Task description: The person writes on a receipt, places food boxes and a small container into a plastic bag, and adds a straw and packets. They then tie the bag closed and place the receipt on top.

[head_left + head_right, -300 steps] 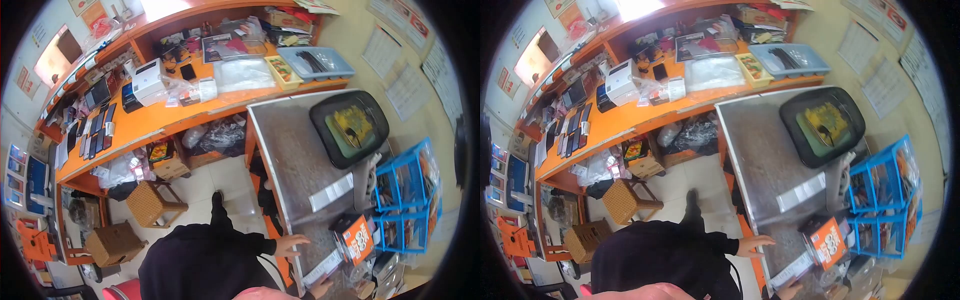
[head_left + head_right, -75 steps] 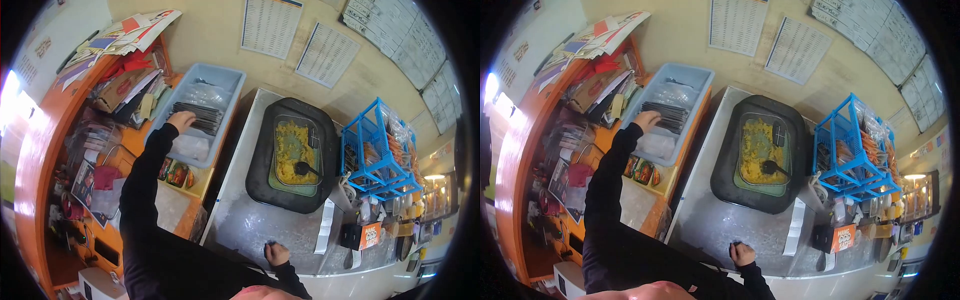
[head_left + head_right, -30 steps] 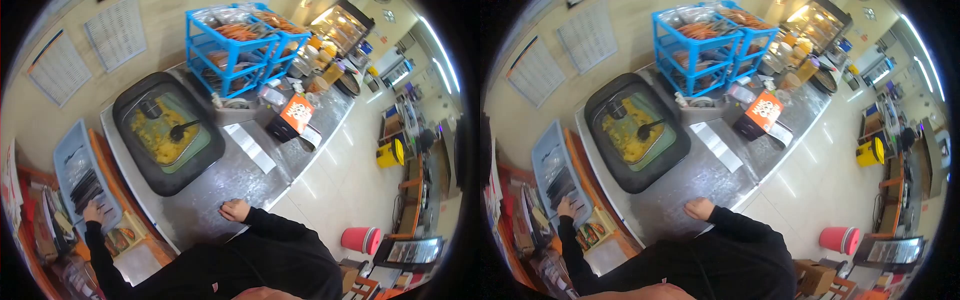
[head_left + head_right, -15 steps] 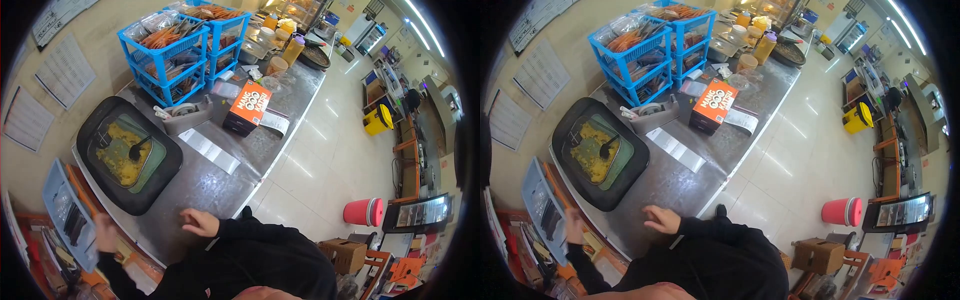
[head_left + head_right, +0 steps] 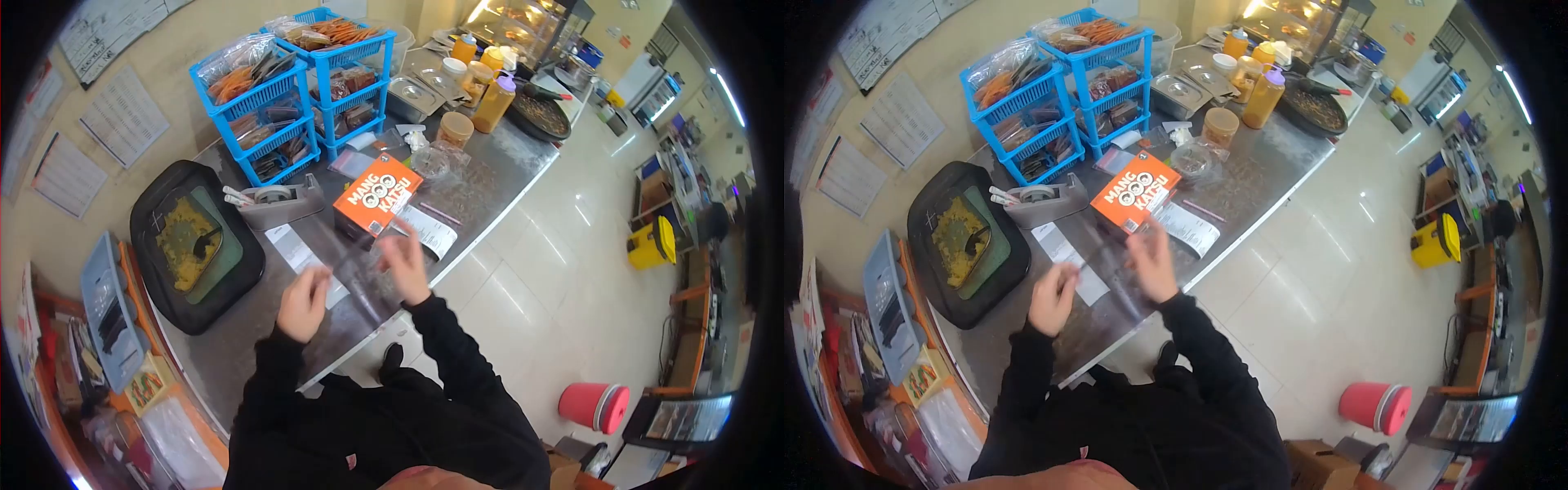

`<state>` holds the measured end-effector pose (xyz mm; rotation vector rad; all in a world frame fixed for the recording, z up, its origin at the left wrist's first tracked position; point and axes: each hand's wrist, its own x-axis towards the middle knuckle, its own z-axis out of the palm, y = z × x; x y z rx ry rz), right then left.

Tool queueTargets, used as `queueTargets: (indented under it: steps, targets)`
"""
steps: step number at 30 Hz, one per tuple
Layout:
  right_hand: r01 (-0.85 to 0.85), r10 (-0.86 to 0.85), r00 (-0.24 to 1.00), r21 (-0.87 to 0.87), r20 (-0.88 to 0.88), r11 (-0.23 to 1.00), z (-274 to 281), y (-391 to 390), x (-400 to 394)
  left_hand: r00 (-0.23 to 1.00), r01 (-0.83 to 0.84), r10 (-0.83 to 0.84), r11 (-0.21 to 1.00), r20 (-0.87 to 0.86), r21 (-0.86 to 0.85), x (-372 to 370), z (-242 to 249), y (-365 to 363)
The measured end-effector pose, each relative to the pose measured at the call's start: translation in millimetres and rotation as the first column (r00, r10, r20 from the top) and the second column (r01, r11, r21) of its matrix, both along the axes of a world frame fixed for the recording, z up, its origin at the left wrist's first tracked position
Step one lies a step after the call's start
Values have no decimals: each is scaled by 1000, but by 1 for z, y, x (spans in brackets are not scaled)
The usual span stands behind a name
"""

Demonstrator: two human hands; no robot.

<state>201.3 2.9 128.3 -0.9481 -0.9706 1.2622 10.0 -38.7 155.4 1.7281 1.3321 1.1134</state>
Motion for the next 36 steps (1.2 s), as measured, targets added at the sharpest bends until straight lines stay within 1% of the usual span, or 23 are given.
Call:
queueTargets:
  steps: [2,3,4,5,6,7,9,10,11,12,15,16,19,22,25,28,31,32,35,36]
  targets:
    - [58,-59,997,25,42,998,-1,18,48,998,-44,51,988,-43,150,33,-3,47]
    - [61,-72,988,79,138,995,-8,21,72,997,-76,75,993,16,91,50,2,69]
    - [101,-111,980,69,165,993,-14,20,90,987,-123,144,958,-65,260,64,-10,97]
    - [139,-148,970,59,194,989,-21,16,106,968,-128,196,922,-155,367,76,-16,120]
    - [120,-127,971,47,203,992,-30,11,120,943,-159,258,903,-208,399,88,-25,142]
    - [99,-104,972,36,211,994,-40,4,132,911,-182,297,912,-284,369,94,-49,165]
    - [70,-69,964,2,257,998,-58,-14,152,775,-126,357,896,-521,426,102,-67,179]
    - [65,-57,954,-17,293,998,-67,-23,161,779,-155,386,882,-494,445,104,-70,182]
    - [61,-38,963,-78,267,995,-74,-31,170,784,-179,410,868,-466,463,105,-74,181]
    - [87,-57,959,-95,278,992,-78,-37,178,790,-201,427,858,-440,472,108,-70,178]
    - [144,-92,951,-156,296,977,-89,-51,200,794,-249,427,878,-433,409,112,-59,168]
    - [159,-102,949,-173,297,972,-90,-54,205,767,-246,419,892,-486,380,112,-57,167]
    - [184,-129,946,-164,297,969,-95,-59,214,730,-245,465,862,-501,444,117,-52,162]
    - [186,-122,942,-182,313,966,-99,-63,220,701,-240,447,882,-555,406,118,-58,162]
    - [188,-120,942,-198,312,962,-101,-66,220,686,-254,465,874,-559,414,119,-57,162]
    - [193,-123,940,-200,319,961,-101,-69,221,719,-286,479,864,-503,414,120,-51,159]
    - [224,-142,923,-199,357,954,-98,-74,222,760,-321,528,812,-378,488,121,-42,150]
    - [235,-150,920,-203,363,951,-100,-78,223,767,-307,520,812,-376,497,120,-40,145]
    - [248,-154,913,-212,378,945,-105,-81,221,767,-284,474,856,-433,433,117,-51,141]
    - [241,-142,912,-222,385,945,-105,-81,218,756,-258,468,856,-458,448,116,-58,143]
